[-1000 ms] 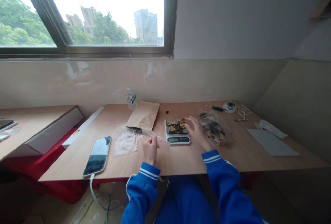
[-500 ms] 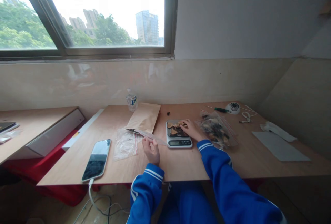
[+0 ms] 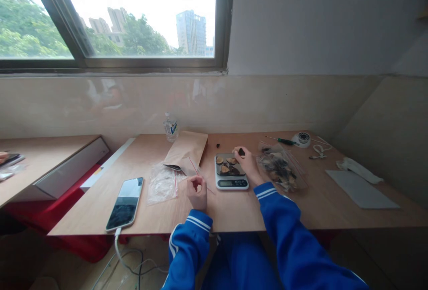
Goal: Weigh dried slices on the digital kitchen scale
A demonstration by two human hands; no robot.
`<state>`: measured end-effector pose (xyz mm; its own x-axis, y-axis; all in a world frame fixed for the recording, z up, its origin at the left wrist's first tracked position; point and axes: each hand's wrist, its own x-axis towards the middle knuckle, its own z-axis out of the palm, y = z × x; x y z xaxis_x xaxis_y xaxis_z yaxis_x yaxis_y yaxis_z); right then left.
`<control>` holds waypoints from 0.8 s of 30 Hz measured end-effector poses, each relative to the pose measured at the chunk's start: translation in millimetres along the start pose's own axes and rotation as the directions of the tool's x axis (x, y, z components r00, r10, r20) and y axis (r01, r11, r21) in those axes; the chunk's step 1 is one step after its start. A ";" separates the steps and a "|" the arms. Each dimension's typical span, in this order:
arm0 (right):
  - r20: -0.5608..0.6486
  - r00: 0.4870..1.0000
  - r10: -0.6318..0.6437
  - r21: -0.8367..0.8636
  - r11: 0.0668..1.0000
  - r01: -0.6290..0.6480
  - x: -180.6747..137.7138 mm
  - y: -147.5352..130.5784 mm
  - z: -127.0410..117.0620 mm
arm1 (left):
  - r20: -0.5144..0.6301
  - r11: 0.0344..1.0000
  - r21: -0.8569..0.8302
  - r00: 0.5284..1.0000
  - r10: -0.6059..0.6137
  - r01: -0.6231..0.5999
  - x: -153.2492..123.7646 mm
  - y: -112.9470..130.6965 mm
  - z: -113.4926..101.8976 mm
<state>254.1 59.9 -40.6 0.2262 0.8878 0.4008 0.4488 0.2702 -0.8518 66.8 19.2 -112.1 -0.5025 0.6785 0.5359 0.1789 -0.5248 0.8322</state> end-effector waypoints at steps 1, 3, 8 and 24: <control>0.062 0.997 0.054 0.135 0.989 -0.062 -7.9 -18.6 5.4 | 0.002 1.000 -0.005 1.000 -0.007 0.007 -0.1 1.3 0.8; 0.303 0.950 0.077 0.361 0.913 -0.189 -26.2 -55.5 18.5 | 0.003 1.000 -0.025 1.000 -0.007 0.007 -0.1 3.2 1.8; 0.558 0.830 0.001 0.489 0.808 -0.330 -54.5 -91.1 52.1 | 0.046 0.999 -0.034 0.999 0.012 -0.011 -0.1 3.7 0.1; 0.492 0.864 -0.108 0.349 0.933 -0.082 -63.5 -94.6 62.2 | 0.009 0.969 -0.229 0.996 -0.089 0.089 1.8 -8.0 -3.9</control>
<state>143.6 1.1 -6.5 -0.2790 0.9209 0.2722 0.0986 0.3095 -0.9458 61.2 22.6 -118.3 -0.5090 0.7270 0.4608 -0.0650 -0.5663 0.8216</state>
